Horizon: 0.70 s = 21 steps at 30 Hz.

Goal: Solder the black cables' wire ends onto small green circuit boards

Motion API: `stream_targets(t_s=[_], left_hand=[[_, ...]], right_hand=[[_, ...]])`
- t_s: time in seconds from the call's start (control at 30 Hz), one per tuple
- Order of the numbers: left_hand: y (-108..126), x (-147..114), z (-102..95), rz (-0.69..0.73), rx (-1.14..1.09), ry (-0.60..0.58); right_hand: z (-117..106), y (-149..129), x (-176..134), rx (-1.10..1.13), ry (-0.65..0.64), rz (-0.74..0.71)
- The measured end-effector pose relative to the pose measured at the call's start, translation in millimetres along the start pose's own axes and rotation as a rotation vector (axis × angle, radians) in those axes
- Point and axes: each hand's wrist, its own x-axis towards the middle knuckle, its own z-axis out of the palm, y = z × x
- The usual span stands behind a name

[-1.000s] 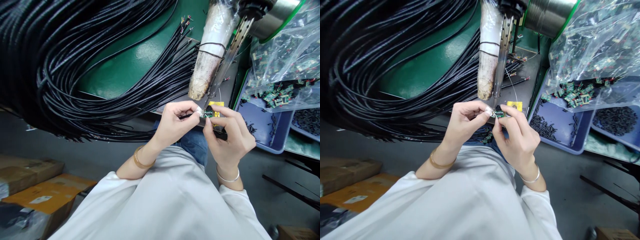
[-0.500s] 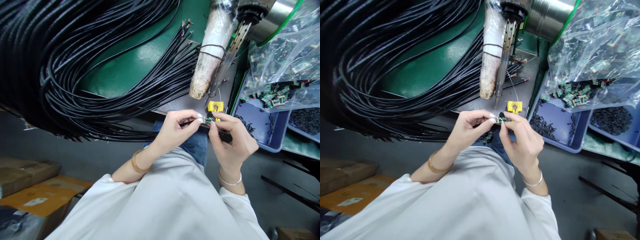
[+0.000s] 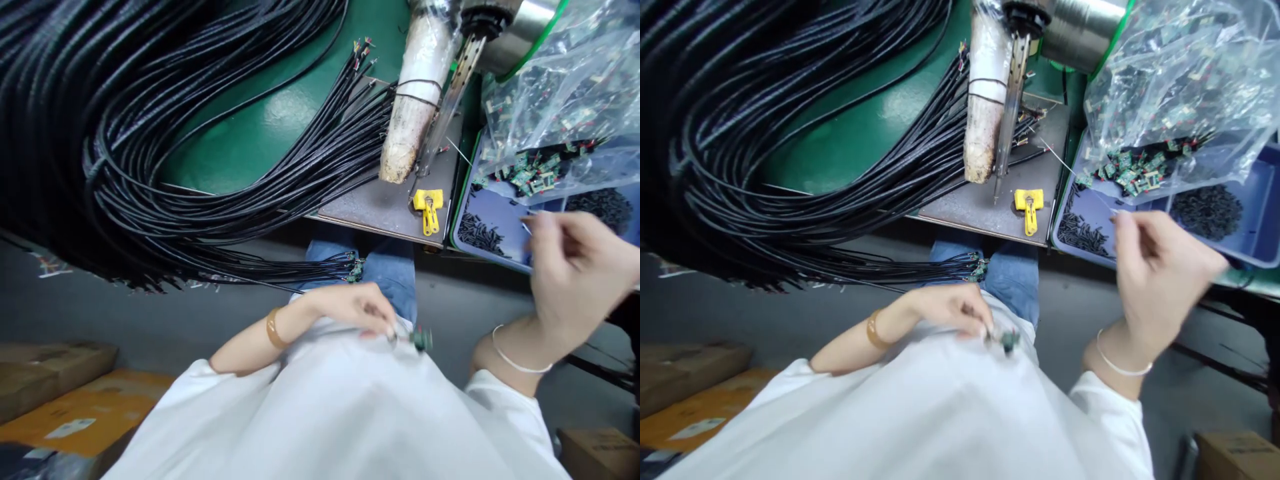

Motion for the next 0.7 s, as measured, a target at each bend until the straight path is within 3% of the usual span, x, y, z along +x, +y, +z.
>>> stream_targets(t_s=[0.03, 0.1, 0.17, 0.27, 0.4, 0.47, 0.53, 0.67, 0.7], left_hand=[[-8, -6, -7.3, -0.021, -0.202, 0.141], [-19, -18, -16.5, 0.016, -0.486, 0.505], [-22, -29, -18.0, 0.071, -0.631, 0.734], [-18, -38, -11.7, 0.137, -0.67, 0.877], [-8, -34, -3.6, 0.121, -0.448, 1.018], [-3, -27, -1.7, 0.098, -0.304, 1.076], [2, -19, -0.8, 0.104, -0.17, 1.135], [9, 1, -1.9, 0.187, 0.02, 1.225], [11, 6, -2.9, 0.204, 0.044, 1.223]], right_hand=[[4, 4, 5, -0.088, -0.13, -0.079], [13, 13, 15, -0.149, -0.371, -0.082], [21, 21, 25, -0.157, -0.461, -0.044], [27, 26, 34, -0.162, -0.593, -0.043], [29, 25, 38, -0.255, -0.646, -0.037], [27, 22, 33, -0.256, -0.607, -0.02], [21, 15, 24, -0.198, -0.467, 0.001], [1, -19, -4, 0.178, 0.066, 0.094], [-3, -31, -11, 0.289, 0.121, 0.096]])
